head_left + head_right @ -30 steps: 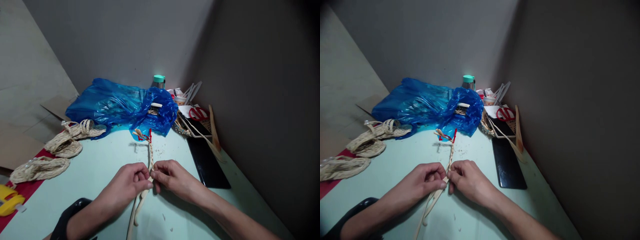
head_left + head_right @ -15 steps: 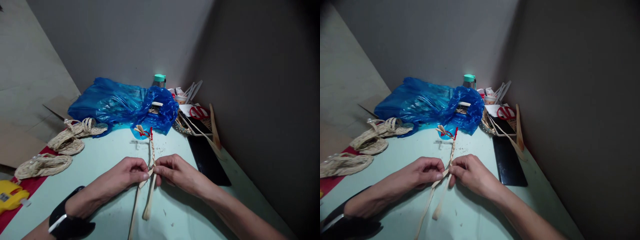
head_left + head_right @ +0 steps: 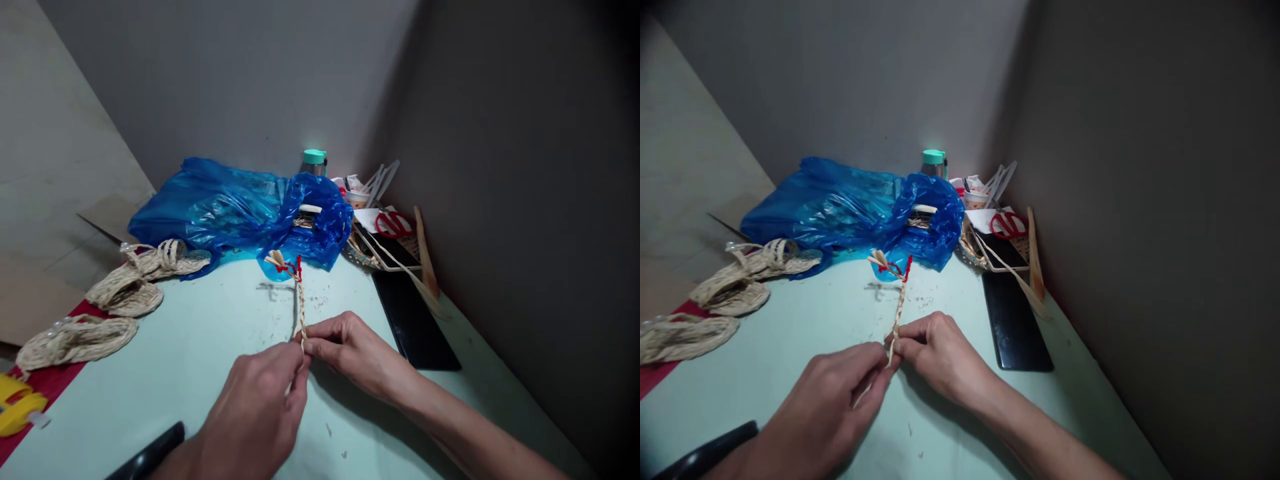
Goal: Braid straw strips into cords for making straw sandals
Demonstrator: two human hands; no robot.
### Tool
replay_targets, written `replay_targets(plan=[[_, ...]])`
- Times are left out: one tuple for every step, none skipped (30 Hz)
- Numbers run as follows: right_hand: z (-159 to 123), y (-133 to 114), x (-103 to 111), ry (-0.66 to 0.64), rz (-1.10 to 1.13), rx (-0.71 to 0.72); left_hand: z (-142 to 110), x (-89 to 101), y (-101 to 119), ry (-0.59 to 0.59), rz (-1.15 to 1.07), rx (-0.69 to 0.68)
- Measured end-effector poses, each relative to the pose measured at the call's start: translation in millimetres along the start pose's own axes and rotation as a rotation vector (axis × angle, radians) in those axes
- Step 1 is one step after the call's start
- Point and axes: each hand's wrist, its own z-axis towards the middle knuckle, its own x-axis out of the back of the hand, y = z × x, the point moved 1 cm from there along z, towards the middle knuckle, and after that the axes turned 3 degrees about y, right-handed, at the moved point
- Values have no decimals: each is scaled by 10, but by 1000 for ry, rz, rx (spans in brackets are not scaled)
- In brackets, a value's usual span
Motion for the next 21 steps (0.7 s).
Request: replay_targets(plan=[[-2, -7, -9, 6, -2, -3, -30, -37, 18, 73, 68, -100], [-4, -13, -17, 12, -9, -8, -54, -74, 28, 127, 123, -182], [-7, -17, -24, 18, -18, -13, -72, -109, 31, 160, 164, -243], [-11, -17, -30, 22, -24, -20, -85, -143, 28, 179, 199, -282], [-13, -13, -37, 18, -24, -26, -93, -176, 23, 181, 228, -307], [-15, -6, -43, 16, -19, -28, -99, -207, 18, 179, 254, -328], [-15, 4, -48, 12, -13, -25, -103, -235, 15, 177, 279, -353], [-15, 16, -50, 7, -7, -18, -107, -259, 15, 167, 299, -379], [-13, 28, -51, 2, -4, -10, -109, -273, 17, 156, 308, -401], [-12, 40, -49, -7, -8, -2, -108, -276, 21, 151, 300, -415], [-11, 51, -44, -17, -15, 3, -104, -264, 23, 142, 265, -414], [-11, 58, -38, -28, -24, 6, -93, -238, 21, 127, 200, -387], [-13, 61, -31, -38, -34, 7, -73, -198, 12, 106, 117, -332], [-17, 60, -22, -42, -46, 8, -46, -147, -5, 93, 32, -248], [-23, 54, -14, -40, -61, 13, -11, -92, -29, 81, -51, -143], [-31, 45, -7, -33, -79, 18, 29, -38, -60, 81, -120, -21], [-40, 32, -1, -28, -96, 24, 70, 9, -94, 89, -193, 102], [-49, 17, 2, -27, -106, 36, 108, 40, -126, 67, -304, 214], [-60, 1, 4, -30, -108, 55, 141, 51, -151, 18, -449, 303], [-70, -16, 3, -40, -105, 80, 164, 42, -165, -64, -627, 367], [-80, -32, 2, -51, -102, 107, 176, 18, -170, -159, -815, 410]])
